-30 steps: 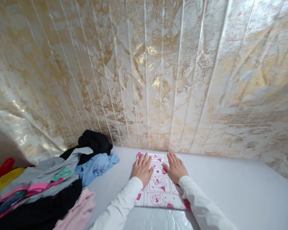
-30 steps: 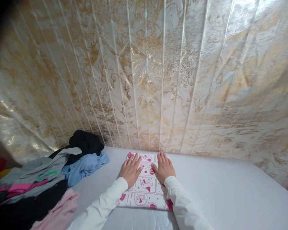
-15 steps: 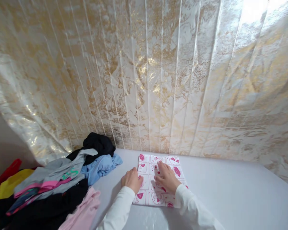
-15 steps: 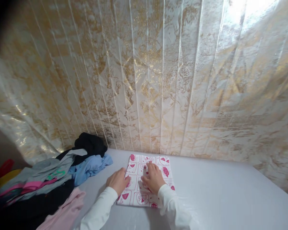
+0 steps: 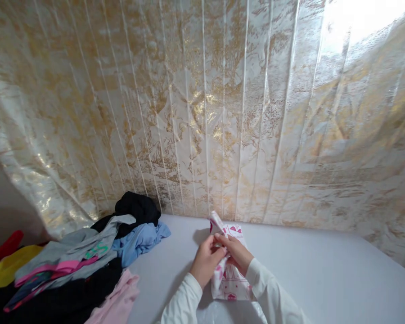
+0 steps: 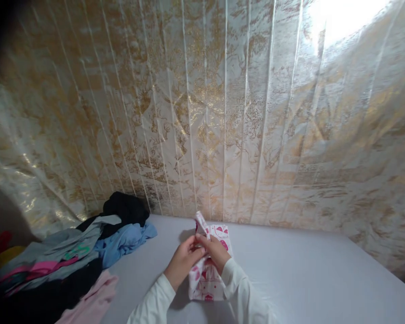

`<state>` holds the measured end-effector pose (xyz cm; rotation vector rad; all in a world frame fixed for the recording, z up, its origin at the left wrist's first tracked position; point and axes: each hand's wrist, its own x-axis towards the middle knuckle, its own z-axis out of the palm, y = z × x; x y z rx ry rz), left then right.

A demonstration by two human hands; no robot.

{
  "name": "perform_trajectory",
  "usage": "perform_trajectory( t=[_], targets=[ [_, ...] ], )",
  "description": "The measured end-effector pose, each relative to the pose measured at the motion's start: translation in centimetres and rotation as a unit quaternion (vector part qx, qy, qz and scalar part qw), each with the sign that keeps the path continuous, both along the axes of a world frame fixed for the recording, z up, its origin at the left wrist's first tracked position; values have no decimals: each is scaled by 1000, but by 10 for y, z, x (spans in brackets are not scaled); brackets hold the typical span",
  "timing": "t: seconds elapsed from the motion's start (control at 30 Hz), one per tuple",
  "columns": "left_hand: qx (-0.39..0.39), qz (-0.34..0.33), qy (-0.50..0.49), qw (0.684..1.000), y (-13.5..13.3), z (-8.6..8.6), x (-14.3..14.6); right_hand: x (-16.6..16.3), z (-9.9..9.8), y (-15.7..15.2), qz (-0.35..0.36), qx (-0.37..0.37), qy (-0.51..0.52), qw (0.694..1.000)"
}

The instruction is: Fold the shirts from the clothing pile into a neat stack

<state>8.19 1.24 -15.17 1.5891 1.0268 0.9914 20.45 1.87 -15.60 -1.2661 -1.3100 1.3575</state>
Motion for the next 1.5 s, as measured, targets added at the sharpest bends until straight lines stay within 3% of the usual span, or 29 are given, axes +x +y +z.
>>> perform_trajectory(
  t=[0.07,0.13,0.27,0.33,0.43,0.57,0.67,0.9,0.97,1.07,1.17,1.33,1.5],
  targets=[
    [-43,-42,-162,985,-9,14,8,3,15,-1,-3,-1,64,998],
    [-52,-55,-231,970,-21,34,7,9,31,-2,-8,5,114,993],
    [74,-10,-147,986,-38,73,-11,30,59,-8,-22,20,175,984],
    [141,52,-78,986,-34,78,-25,49,59,-14,-39,20,173,984],
    [134,112,32,984,-14,61,-44,85,34,-25,-60,1,90,994],
    [56,119,280,951,10,15,-50,131,-13,-31,-123,-53,-104,986],
    [43,117,328,936,17,-8,-41,144,-29,-23,-140,-56,-176,973],
    [71,162,330,927,42,-17,-19,124,-29,-16,-79,-83,-234,966],
    [76,178,311,931,50,-20,-17,121,-28,-19,-77,-45,-324,942],
    [64,184,279,940,63,-26,-17,118,-20,-11,-84,71,-459,882],
    [52,180,261,947,76,-32,-18,108,-7,12,-49,137,-465,873],
    [59,163,252,952,100,-38,-19,84,3,45,-19,185,-487,854],
    [54,160,291,942,111,-39,-24,86,-14,36,-69,176,-562,806]
  ],
)
